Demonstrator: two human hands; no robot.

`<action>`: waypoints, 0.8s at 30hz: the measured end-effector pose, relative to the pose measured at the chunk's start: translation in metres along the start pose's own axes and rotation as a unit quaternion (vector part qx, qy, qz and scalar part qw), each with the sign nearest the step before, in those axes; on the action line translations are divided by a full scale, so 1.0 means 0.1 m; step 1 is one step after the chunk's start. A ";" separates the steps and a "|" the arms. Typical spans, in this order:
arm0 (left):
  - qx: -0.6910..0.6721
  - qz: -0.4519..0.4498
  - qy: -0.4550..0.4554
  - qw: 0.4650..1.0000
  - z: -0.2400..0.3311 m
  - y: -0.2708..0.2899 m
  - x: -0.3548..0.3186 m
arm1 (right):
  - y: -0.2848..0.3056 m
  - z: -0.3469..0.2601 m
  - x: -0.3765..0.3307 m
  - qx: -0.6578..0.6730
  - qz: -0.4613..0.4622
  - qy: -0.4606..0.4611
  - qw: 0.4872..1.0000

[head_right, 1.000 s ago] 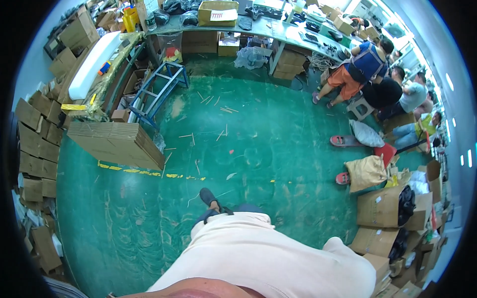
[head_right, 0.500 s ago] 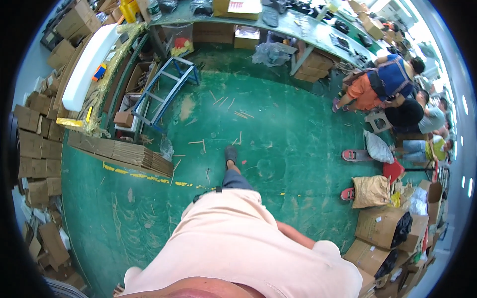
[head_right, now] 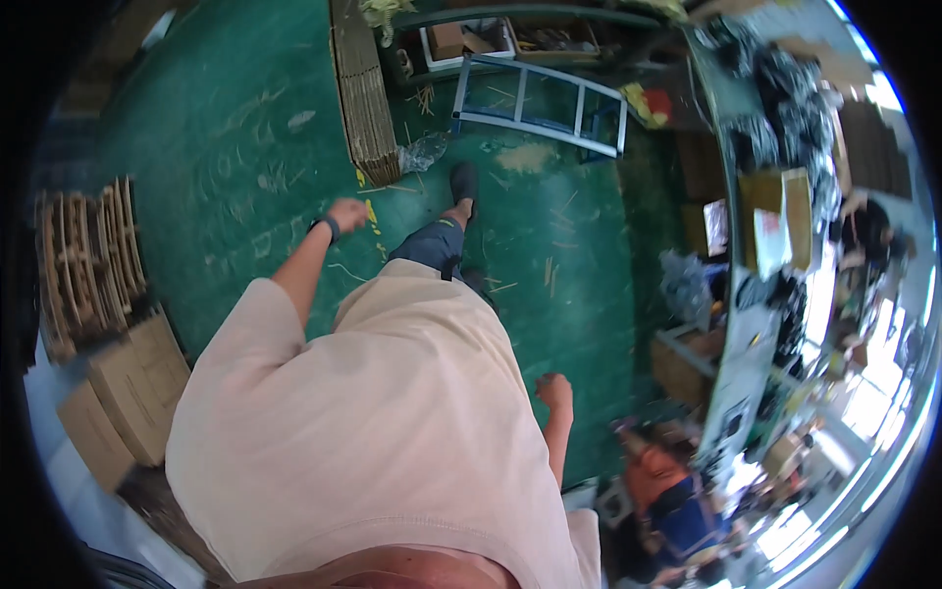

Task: Packing bicycle seats into cardboard boxes, sealing the boxes with tape, and moving them.

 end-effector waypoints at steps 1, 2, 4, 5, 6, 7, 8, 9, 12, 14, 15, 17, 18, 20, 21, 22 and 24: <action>0.026 0.138 0.007 0.990 0.03 0.20 0.32 | 0.02 0.54 0.41 0.070 0.010 -0.138 0.988; 0.065 0.264 0.012 0.962 0.05 0.35 0.58 | -0.02 0.97 0.69 0.143 0.029 -0.284 0.948; -0.057 0.359 0.084 0.928 0.36 0.41 1.14 | 0.36 1.26 1.25 0.246 0.045 -0.322 0.913; -0.037 0.405 0.101 0.908 0.54 0.53 1.40 | 0.55 1.26 1.49 0.365 0.062 -0.343 0.863; -0.016 0.453 0.135 0.881 0.39 0.62 1.53 | 0.78 1.24 1.73 0.473 0.064 -0.356 0.804; -0.044 0.455 0.172 0.873 0.47 0.56 1.72 | 1.04 1.20 1.92 0.469 0.032 -0.340 0.814; -0.070 0.456 0.209 0.862 0.52 0.55 1.89 | 1.34 1.16 2.10 0.359 0.001 -0.315 0.879; -0.073 0.467 0.251 0.845 0.39 0.49 1.91 | 1.58 1.18 2.30 0.333 -0.050 -0.280 0.899; -0.136 0.492 0.156 0.846 0.03 1.05 2.26 | 1.92 1.09 2.95 0.323 -0.109 -0.217 0.915; -0.214 0.464 0.043 0.858 0.12 0.89 2.51 | 2.20 1.17 3.22 0.305 -0.123 -0.219 0.919; -0.209 0.403 0.073 0.888 0.21 0.69 2.59 | 2.41 1.22 3.38 0.265 -0.123 -0.212 0.933; -0.128 0.412 0.129 0.893 0.19 0.70 2.43 | 2.66 1.26 3.82 0.204 -0.142 -0.142 0.958; -0.136 0.407 0.130 0.894 0.43 0.66 2.45 | 2.77 1.38 4.05 0.196 -0.141 -0.147 0.959; -0.066 0.389 0.263 0.880 0.76 0.38 2.22 | 2.99 1.66 4.53 0.116 -0.184 -0.117 0.969; -0.027 0.466 0.248 0.849 0.93 0.44 2.03 | 3.10 1.68 4.79 0.131 -0.194 -0.132 0.963; -0.023 0.470 0.253 0.845 1.01 0.38 1.84 | 3.23 1.75 5.07 0.139 -0.206 -0.144 0.958; -0.025 0.473 0.269 0.838 1.23 0.20 1.55 | 3.37 2.12 5.63 0.197 -0.153 -0.121 0.961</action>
Point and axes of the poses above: each hand's wrist, its own x-axis towards the middle knuckle, its own y-axis out of the back of the hand, z = x × y, the point moved 5 cm from there along x, towards the middle knuckle, and after that the axes turned 11 degrees about -x, right-handed, at the moved point
